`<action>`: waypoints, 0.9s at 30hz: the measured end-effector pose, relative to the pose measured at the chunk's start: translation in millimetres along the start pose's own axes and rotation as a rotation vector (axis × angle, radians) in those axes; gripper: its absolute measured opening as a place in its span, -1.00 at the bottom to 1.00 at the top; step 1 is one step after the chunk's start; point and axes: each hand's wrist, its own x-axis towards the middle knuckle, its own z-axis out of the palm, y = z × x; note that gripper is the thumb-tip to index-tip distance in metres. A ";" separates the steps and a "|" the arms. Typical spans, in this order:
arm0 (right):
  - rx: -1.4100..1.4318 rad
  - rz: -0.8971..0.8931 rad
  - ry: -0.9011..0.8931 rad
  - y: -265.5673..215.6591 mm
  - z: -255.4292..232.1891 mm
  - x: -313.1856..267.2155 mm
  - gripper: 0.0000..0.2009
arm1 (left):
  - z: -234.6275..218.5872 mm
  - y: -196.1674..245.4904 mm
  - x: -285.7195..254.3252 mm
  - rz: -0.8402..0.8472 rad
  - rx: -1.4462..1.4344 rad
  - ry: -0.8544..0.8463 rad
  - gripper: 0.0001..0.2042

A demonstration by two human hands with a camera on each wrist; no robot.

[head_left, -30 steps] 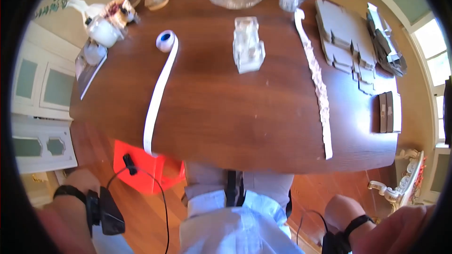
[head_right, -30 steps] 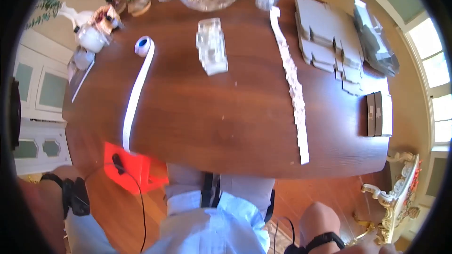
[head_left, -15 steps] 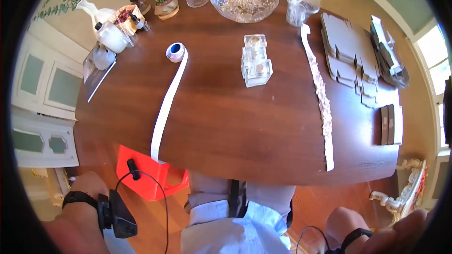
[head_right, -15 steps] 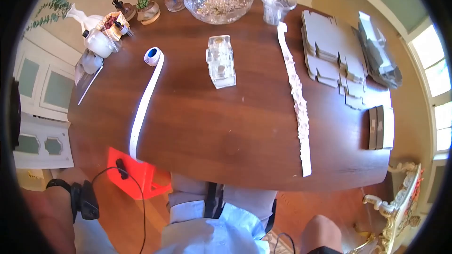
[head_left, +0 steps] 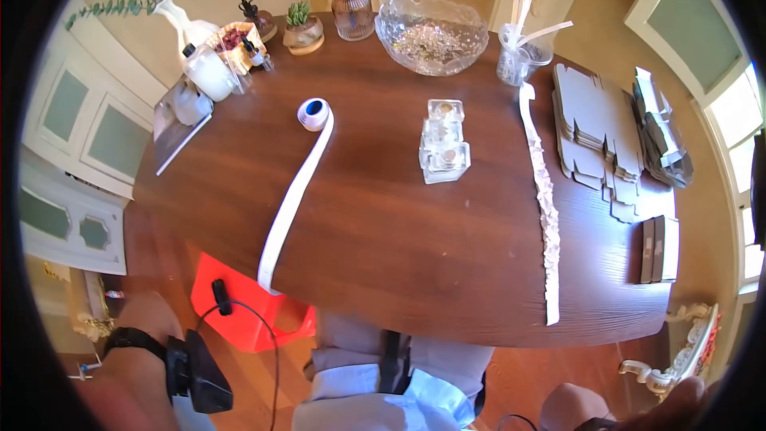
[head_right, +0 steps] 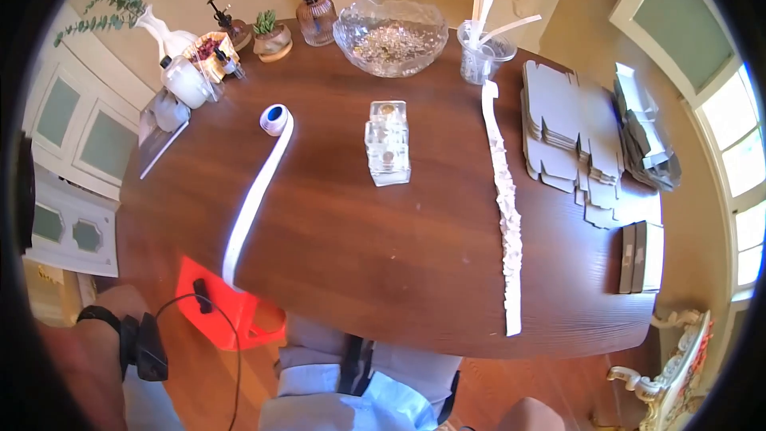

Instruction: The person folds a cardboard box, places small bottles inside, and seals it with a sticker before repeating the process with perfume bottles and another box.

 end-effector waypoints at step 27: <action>-0.112 -0.137 -0.109 -72.6 -13.9 60.9 -0.94 | -15.7 -30.9 19.2 -0.075 -0.108 -0.063 -0.65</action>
